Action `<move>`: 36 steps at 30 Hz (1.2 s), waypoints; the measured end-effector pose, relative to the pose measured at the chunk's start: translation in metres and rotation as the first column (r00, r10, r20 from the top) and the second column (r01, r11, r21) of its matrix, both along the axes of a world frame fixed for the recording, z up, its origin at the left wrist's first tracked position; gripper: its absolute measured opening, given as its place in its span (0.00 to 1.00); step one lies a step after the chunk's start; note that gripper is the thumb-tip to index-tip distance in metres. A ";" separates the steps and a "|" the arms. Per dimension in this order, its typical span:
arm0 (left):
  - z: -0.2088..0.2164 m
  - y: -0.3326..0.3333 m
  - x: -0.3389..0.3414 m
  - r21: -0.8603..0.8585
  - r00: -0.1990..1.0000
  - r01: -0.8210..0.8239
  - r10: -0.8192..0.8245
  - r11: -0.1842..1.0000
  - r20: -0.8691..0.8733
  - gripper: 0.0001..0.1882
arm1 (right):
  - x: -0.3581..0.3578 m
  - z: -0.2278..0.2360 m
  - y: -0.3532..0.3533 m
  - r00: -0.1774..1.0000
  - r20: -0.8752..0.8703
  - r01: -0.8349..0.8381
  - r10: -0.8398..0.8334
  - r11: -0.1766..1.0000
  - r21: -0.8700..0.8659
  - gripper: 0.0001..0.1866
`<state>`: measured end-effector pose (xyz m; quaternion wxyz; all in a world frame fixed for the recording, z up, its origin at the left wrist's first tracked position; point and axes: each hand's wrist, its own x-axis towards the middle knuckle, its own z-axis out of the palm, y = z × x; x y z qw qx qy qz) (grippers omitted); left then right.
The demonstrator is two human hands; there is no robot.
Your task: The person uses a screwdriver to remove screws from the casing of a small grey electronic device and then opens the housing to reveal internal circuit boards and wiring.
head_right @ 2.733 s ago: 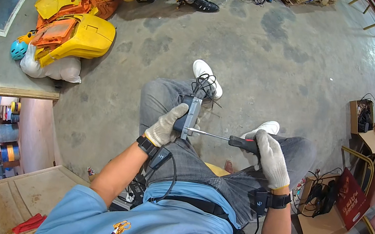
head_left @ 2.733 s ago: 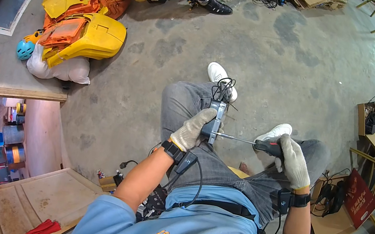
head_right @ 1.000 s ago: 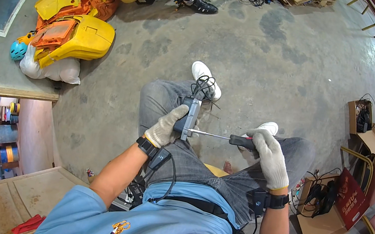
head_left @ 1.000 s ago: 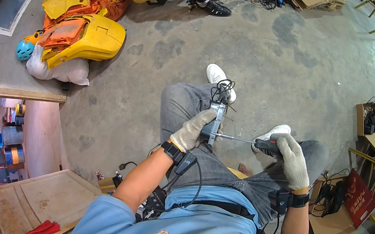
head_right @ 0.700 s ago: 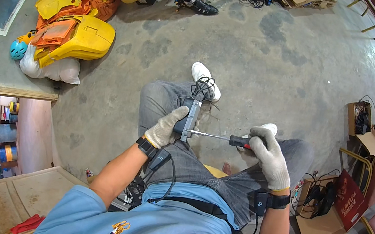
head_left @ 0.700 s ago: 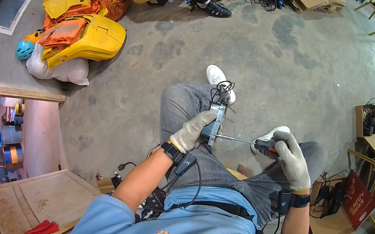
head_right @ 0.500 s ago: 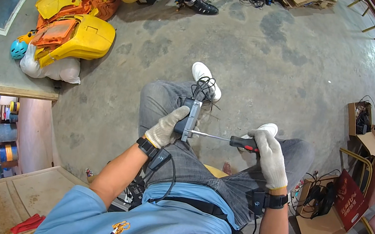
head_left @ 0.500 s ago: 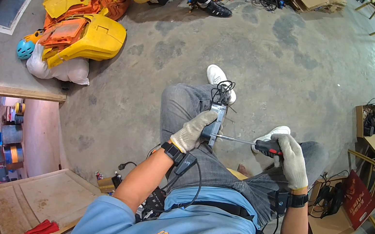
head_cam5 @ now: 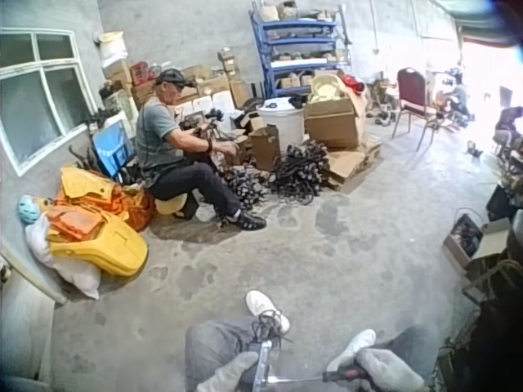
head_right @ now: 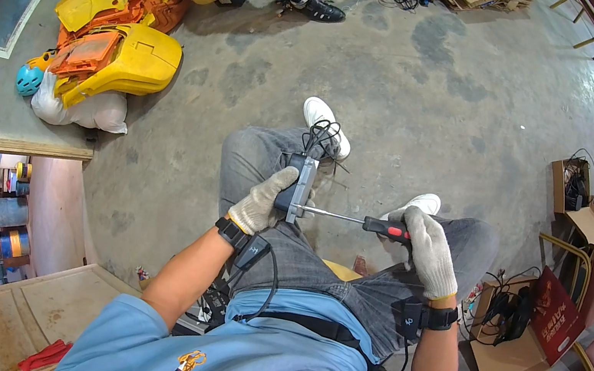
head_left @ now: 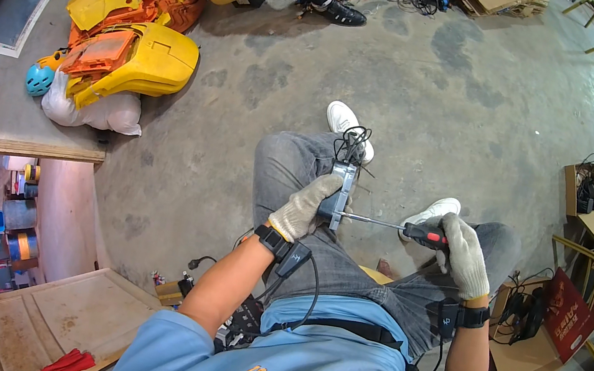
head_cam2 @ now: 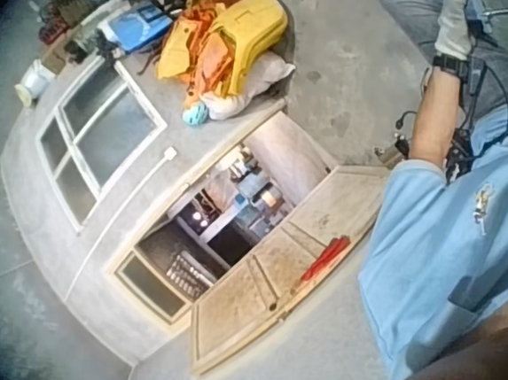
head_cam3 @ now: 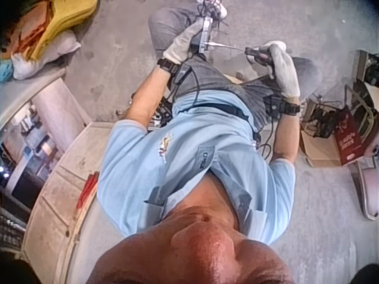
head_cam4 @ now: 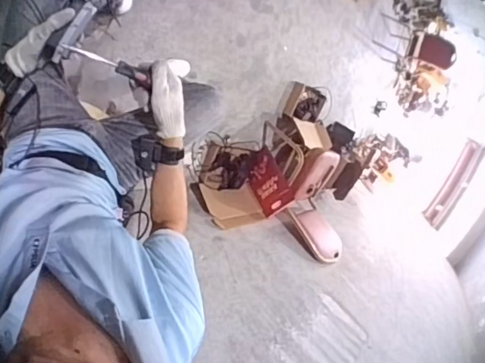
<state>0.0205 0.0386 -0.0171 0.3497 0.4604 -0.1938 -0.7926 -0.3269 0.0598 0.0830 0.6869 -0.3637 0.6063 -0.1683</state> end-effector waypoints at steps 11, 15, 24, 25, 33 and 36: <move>0.001 0.000 0.001 -0.007 1.000 0.021 -0.021 1.000 0.008 0.29 | 0.008 -0.018 0.011 0.934 0.241 0.309 -0.265 0.936 -0.166 0.24; -0.002 0.000 0.000 -0.006 1.000 0.010 -0.010 1.000 -0.009 0.29 | -0.013 -0.029 0.006 0.988 0.107 0.120 -0.108 0.986 -0.111 0.22; 0.003 0.000 -0.001 -0.004 1.000 0.027 -0.027 1.000 0.010 0.29 | 0.000 -0.033 0.014 0.879 0.419 0.344 -0.227 0.910 -0.229 0.20; 0.003 0.000 -0.001 0.005 1.000 0.010 -0.010 1.000 0.010 0.29 | 0.005 -0.024 0.013 0.916 0.333 0.309 -0.225 0.923 -0.228 0.18; 0.004 0.000 -0.001 -0.002 1.000 0.021 -0.021 1.000 0.015 0.29 | 0.007 -0.017 0.008 0.975 0.023 0.222 -0.221 0.954 -0.201 0.16; -0.001 0.000 0.000 0.009 1.000 0.005 -0.005 1.000 -0.014 0.28 | 0.007 -0.024 0.012 0.866 0.386 0.401 -0.317 0.902 -0.160 0.17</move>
